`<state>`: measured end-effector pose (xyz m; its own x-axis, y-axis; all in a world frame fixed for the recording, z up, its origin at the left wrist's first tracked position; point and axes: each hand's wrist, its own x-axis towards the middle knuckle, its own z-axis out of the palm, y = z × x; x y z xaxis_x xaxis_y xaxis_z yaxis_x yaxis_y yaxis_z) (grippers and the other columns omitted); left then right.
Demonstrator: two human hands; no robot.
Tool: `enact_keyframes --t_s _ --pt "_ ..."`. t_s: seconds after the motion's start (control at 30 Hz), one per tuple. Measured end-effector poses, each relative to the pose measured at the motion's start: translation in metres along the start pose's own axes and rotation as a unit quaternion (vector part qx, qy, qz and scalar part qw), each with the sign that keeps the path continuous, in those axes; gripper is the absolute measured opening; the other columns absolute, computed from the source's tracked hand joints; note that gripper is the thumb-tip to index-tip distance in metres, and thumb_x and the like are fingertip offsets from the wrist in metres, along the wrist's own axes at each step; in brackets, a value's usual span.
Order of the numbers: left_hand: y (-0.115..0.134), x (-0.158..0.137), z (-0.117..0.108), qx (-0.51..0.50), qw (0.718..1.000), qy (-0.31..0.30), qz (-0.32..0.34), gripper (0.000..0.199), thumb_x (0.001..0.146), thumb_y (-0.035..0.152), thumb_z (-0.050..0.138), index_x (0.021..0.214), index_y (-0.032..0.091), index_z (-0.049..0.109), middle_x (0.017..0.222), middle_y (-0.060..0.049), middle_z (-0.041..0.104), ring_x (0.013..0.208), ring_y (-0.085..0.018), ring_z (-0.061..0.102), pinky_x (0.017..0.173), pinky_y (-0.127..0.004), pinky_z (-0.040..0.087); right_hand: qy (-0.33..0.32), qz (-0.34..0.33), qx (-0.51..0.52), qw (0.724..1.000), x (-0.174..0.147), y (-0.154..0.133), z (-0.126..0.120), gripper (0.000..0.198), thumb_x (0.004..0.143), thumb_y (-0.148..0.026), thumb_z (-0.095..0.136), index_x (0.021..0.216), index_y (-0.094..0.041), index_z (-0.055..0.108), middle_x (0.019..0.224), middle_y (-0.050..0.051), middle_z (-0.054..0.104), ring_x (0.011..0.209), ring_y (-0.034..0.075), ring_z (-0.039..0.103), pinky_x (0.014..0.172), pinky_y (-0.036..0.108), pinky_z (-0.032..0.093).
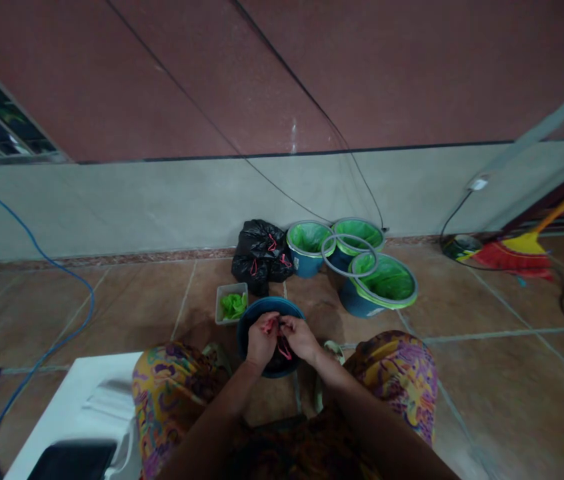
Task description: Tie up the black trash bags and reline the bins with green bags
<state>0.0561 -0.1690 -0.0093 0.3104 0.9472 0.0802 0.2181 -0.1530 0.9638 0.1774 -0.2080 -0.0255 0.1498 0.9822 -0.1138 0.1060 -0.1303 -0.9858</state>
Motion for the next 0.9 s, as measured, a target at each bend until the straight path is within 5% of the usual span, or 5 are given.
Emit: enact_keyframes --t_s 0.17,0.37,0.63,0.9 --pt "-0.001 -0.005 0.0 -0.01 0.998 0.056 0.003 0.008 0.078 0.021 0.064 0.083 0.021 0.071 0.088 -0.005 0.071 0.087 -0.02 0.065 0.089 -0.033 0.05 0.004 0.086 0.096 0.992 0.003 -0.005 0.0 0.019 0.076 -0.027 0.056 0.081 -0.016 0.07 0.076 0.002 0.071 0.071 0.016 0.063 0.076 0.031 0.052" --pt "-0.008 0.0 -0.006 -0.03 0.998 0.027 -0.037 0.006 0.076 0.025 0.067 0.074 0.021 0.07 0.081 -0.004 0.07 0.08 -0.018 0.066 0.081 -0.031 0.052 -0.007 0.089 0.113 0.99 0.001 -0.007 -0.009 0.022 0.066 -0.037 0.068 0.073 -0.016 0.07 0.068 0.001 0.069 0.069 0.016 0.063 0.074 0.03 0.051" --pt "-0.012 -0.004 -0.005 -0.153 0.983 -0.051 -0.091 0.025 0.078 0.042 0.068 0.084 0.018 0.074 0.077 -0.005 0.072 0.07 -0.018 0.065 0.071 -0.032 0.053 0.042 0.06 -0.023 0.997 0.004 -0.011 -0.012 0.019 0.074 -0.026 0.049 0.067 -0.019 0.065 0.067 0.001 0.069 0.066 0.015 0.063 0.069 0.027 0.051" --pt "-0.015 -0.001 -0.002 -0.217 0.968 0.02 -0.126 0.023 0.072 0.041 0.068 0.073 0.019 0.063 0.074 0.0 0.067 0.062 -0.014 0.063 0.069 -0.029 0.054 0.092 0.057 -0.129 0.986 0.005 -0.002 -0.01 0.021 0.075 -0.029 0.047 0.069 -0.019 0.065 0.068 0.002 0.068 0.066 0.017 0.063 0.065 0.027 0.047"
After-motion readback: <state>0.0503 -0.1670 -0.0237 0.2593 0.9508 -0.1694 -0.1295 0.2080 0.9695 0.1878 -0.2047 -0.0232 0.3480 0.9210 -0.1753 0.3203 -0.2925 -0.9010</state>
